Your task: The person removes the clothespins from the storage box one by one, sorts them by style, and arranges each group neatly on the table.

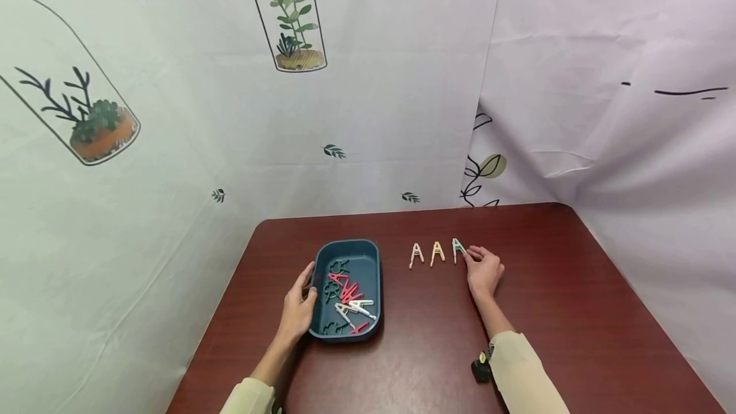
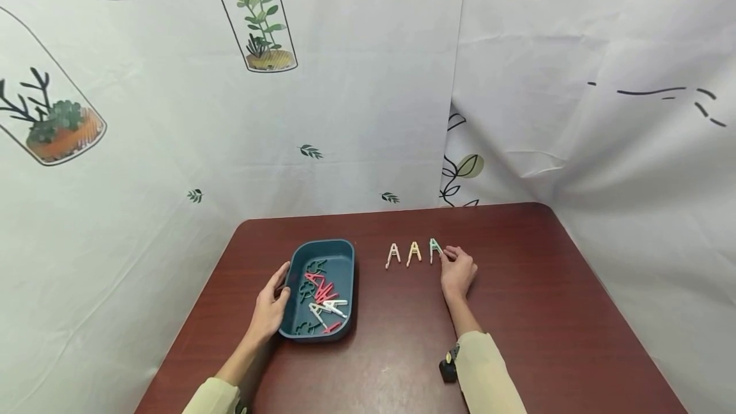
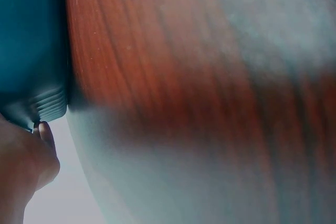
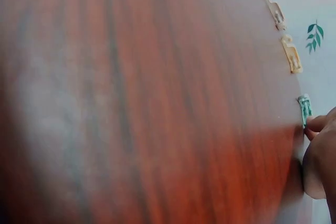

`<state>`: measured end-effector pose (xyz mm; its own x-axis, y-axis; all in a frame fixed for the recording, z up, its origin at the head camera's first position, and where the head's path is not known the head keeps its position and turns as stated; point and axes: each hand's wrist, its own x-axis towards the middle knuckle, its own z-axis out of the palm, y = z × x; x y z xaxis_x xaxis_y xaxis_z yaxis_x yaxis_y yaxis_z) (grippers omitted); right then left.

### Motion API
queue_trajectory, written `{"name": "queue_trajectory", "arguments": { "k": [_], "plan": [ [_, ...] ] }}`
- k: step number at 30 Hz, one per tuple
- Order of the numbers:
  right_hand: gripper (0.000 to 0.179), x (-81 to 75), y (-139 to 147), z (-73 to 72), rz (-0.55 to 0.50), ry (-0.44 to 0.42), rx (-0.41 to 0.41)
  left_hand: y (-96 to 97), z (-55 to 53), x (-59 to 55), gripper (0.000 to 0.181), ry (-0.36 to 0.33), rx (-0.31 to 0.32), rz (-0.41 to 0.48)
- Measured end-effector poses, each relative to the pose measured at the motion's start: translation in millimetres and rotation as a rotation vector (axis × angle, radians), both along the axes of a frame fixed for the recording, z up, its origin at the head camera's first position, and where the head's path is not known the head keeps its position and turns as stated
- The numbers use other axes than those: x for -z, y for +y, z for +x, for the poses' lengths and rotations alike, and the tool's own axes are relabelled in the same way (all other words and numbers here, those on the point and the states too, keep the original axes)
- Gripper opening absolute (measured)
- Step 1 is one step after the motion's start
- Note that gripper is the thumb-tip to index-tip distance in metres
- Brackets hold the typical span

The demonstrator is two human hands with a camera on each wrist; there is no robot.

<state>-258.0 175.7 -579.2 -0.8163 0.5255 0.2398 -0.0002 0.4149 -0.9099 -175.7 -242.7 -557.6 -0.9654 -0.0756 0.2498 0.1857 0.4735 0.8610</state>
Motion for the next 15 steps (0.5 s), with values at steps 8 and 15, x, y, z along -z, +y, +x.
{"name": "queue_trajectory", "arguments": {
  "k": [8, 15],
  "plan": [
    [0.019, 2.2, -1.1, 1.2, -0.001, -0.009, 0.029, -0.7, 0.1, 0.2, 0.062, 0.009, 0.007, 0.011],
    [0.019, 3.9, -1.6, 2.5, -0.001, 0.007, 0.04, 0.2, 1.2, -0.8, 0.063, 0.002, 0.0, 0.011]
  ]
}}
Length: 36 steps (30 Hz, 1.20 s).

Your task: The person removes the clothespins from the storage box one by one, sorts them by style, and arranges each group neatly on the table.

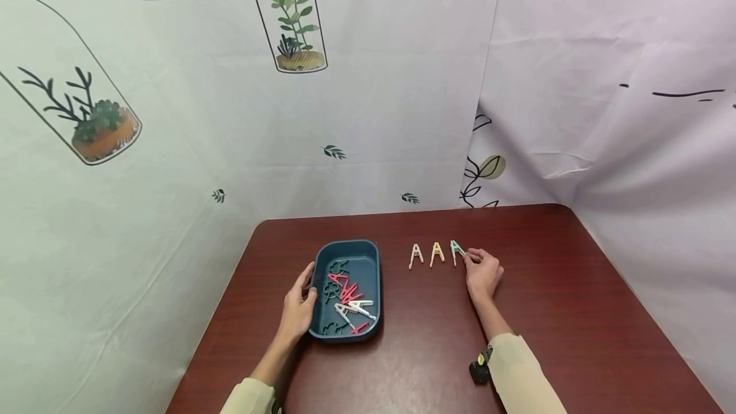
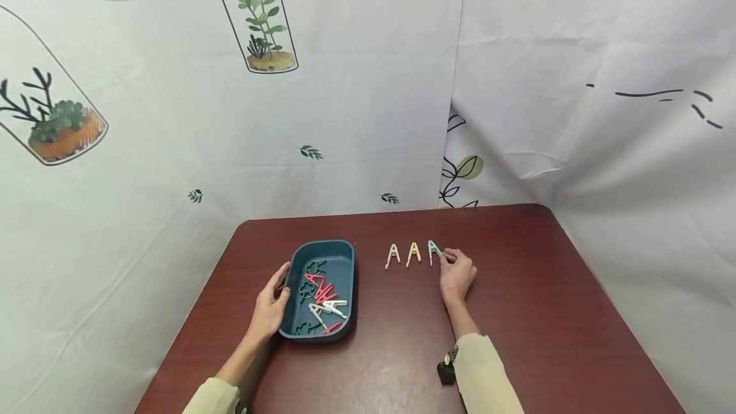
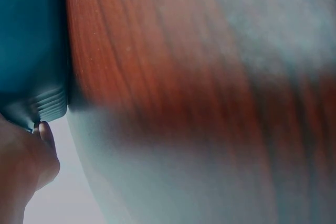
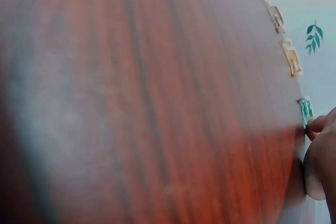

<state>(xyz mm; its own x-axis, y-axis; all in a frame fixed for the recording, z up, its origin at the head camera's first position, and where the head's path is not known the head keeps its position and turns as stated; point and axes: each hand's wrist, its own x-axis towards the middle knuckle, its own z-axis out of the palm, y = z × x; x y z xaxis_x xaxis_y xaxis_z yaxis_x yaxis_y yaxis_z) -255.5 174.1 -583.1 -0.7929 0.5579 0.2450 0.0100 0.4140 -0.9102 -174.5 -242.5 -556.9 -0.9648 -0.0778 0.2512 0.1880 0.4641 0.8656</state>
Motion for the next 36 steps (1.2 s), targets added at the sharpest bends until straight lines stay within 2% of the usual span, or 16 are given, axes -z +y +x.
{"name": "queue_trajectory", "arguments": {
  "k": [11, 17, 21, 24, 28, 31, 36],
  "plan": [
    [0.027, -5.4, 3.8, 8.3, -0.08, 0.068, 0.025, -0.3, 1.0, -0.9, 0.064, 0.001, -0.006, -0.011],
    [0.028, -19.9, 6.4, 5.8, -0.107, 0.064, 0.05, 0.5, 1.5, -3.4, 0.064, 0.005, -0.004, -0.01],
    [0.028, -35.8, -1.5, -0.4, -0.139, 0.089, 0.015, 0.1, 1.3, -3.3, 0.065, 0.007, -0.006, -0.011],
    [0.032, -49.0, -13.4, -4.4, -0.203, 0.124, -0.07, -0.6, 0.6, -2.1, 0.064, 0.01, -0.007, -0.01],
    [0.045, -61.6, -34.4, -5.5, -0.271, 0.139, -0.258, -1.1, -0.4, -0.4, 0.064, 0.01, -0.005, -0.014],
    [0.061, -66.5, -52.1, -1.6, -0.27, 0.104, -0.417, -1.3, -0.8, 0.3, 0.065, -0.001, 0.0, -0.013],
    [0.083, -72.2, -84.3, 7.5, -0.205, 0.062, -0.648, -1.1, -1.2, 0.1, 0.064, -0.014, 0.003, -0.004]
  ]
}}
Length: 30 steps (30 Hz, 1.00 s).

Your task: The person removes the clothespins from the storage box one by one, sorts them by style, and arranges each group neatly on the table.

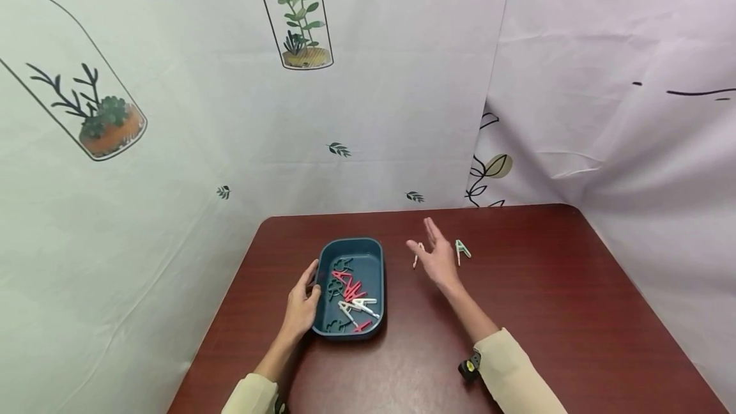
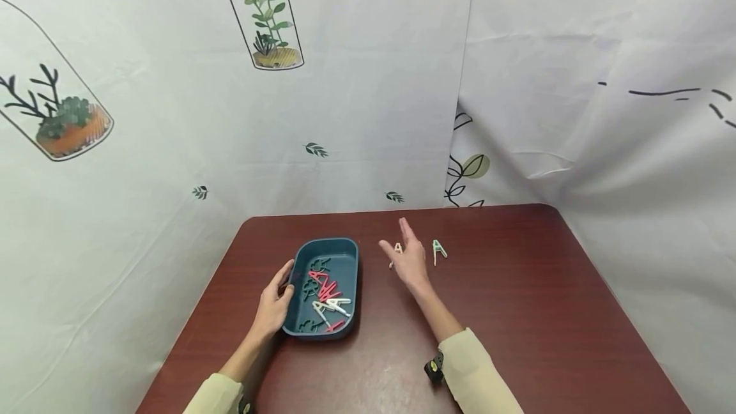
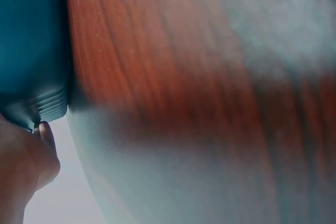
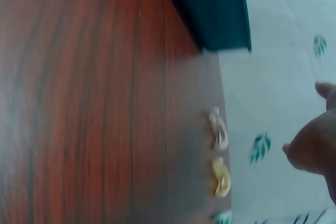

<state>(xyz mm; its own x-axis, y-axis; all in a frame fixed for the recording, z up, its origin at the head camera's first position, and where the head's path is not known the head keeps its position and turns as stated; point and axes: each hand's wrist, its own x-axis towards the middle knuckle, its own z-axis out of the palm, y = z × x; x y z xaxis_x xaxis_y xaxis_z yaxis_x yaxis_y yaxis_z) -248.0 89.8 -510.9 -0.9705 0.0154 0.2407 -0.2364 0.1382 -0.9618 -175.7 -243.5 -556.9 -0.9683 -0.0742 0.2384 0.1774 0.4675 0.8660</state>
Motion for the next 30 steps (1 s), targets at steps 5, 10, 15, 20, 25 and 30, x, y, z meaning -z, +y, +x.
{"name": "queue_trajectory", "arguments": {
  "k": [5, 10, 15, 20, 25, 30],
  "plan": [
    [0.089, -2.5, -30.0, 9.4, 0.078, 0.036, -0.178, 0.5, 0.5, -0.7, 0.064, 0.001, -0.002, 0.002],
    [0.083, -0.9, -57.2, 20.9, 0.144, 0.04, -0.323, 0.5, 0.7, -0.5, 0.064, 0.011, 0.0, -0.002],
    [0.063, 3.7, -77.3, 28.2, 0.194, 0.056, -0.489, 0.8, -0.2, -0.2, 0.064, 0.018, -0.01, -0.01],
    [0.047, 6.1, -92.1, 30.3, 0.327, 0.121, -0.629, 0.8, -0.1, -1.0, 0.064, 0.011, -0.011, -0.009],
    [0.036, 4.2, -101.5, 31.4, 0.481, 0.158, -0.683, 1.5, 0.5, -2.7, 0.063, 0.013, -0.003, -0.001],
    [0.029, 2.9, -107.1, 31.5, 0.62, 0.156, -0.68, 1.5, 0.9, -3.4, 0.062, 0.006, -0.005, -0.009]
  ]
}}
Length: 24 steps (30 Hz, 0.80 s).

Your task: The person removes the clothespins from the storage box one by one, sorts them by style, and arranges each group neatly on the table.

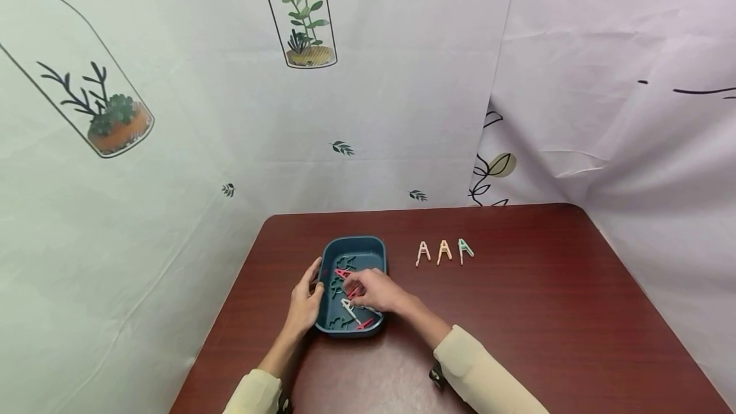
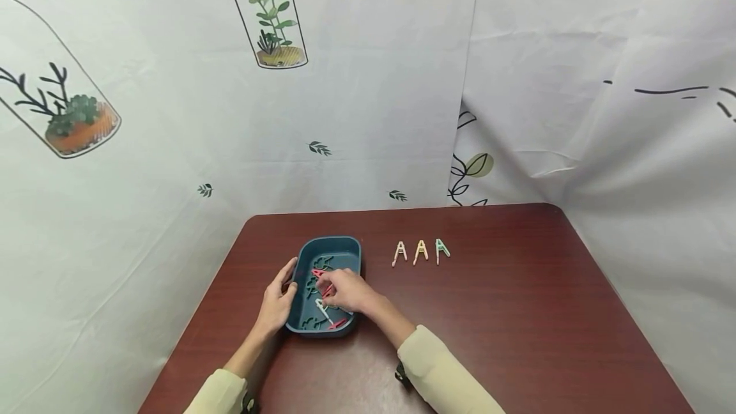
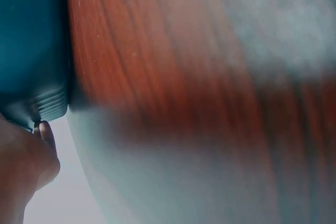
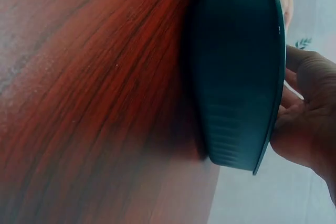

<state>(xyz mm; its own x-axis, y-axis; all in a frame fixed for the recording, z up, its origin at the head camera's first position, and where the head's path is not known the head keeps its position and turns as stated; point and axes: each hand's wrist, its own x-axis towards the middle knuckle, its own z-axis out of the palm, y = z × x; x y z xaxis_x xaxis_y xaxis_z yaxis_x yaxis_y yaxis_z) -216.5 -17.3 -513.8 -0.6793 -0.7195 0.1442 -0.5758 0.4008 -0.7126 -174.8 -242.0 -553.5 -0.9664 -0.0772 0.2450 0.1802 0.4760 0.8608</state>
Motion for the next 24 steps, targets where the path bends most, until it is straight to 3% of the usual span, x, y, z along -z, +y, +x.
{"name": "queue_trajectory", "arguments": {
  "k": [8, 17, 24],
  "plan": [
    [0.016, 0.9, -7.2, 1.2, 0.205, 0.133, 0.059, 0.2, -0.2, -0.9, 0.062, 0.008, 0.001, -0.003],
    [0.016, 3.9, -15.3, 8.6, 0.325, 0.262, 0.144, -0.1, 0.6, -0.9, 0.063, 0.011, -0.006, -0.005],
    [0.015, 13.7, -20.0, 13.1, 0.276, 0.319, 0.247, 0.6, 3.1, -1.5, 0.062, 0.004, -0.001, -0.011]
  ]
}}
